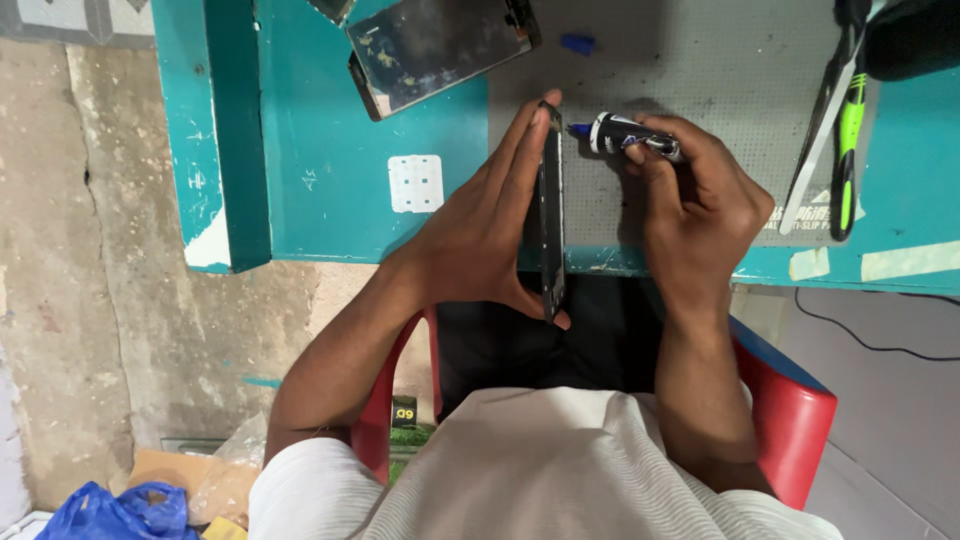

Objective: The person uses a metal tool to pry and separate the screen assembly from the phone's frame. They then apply a line of adhesive along the edge of the phone's chassis using a tube.

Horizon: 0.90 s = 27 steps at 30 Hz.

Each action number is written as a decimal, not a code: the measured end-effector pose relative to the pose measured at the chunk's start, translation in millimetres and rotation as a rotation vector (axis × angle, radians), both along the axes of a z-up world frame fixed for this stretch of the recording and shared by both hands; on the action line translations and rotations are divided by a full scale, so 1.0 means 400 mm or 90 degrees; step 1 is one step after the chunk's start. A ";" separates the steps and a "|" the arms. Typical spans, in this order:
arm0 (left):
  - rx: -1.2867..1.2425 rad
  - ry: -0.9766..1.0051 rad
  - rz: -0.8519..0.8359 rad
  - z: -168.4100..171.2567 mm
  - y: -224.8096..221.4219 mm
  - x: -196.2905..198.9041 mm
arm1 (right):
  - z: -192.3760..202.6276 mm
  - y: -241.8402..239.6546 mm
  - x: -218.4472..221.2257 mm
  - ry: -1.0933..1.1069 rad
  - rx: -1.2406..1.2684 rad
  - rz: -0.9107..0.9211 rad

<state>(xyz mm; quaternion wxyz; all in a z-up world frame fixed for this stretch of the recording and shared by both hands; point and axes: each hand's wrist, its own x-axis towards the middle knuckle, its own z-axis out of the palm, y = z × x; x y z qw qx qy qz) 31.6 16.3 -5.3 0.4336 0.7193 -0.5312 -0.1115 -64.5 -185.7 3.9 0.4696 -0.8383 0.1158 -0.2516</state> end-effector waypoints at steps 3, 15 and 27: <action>0.002 -0.008 0.000 -0.006 -0.002 -0.002 | -0.006 -0.004 0.002 -0.006 -0.034 0.010; 0.020 0.009 0.001 -0.005 -0.004 -0.002 | -0.005 -0.005 0.010 0.002 -0.042 0.019; 0.011 0.008 0.001 -0.008 -0.005 -0.002 | -0.006 -0.006 0.015 0.007 -0.062 0.009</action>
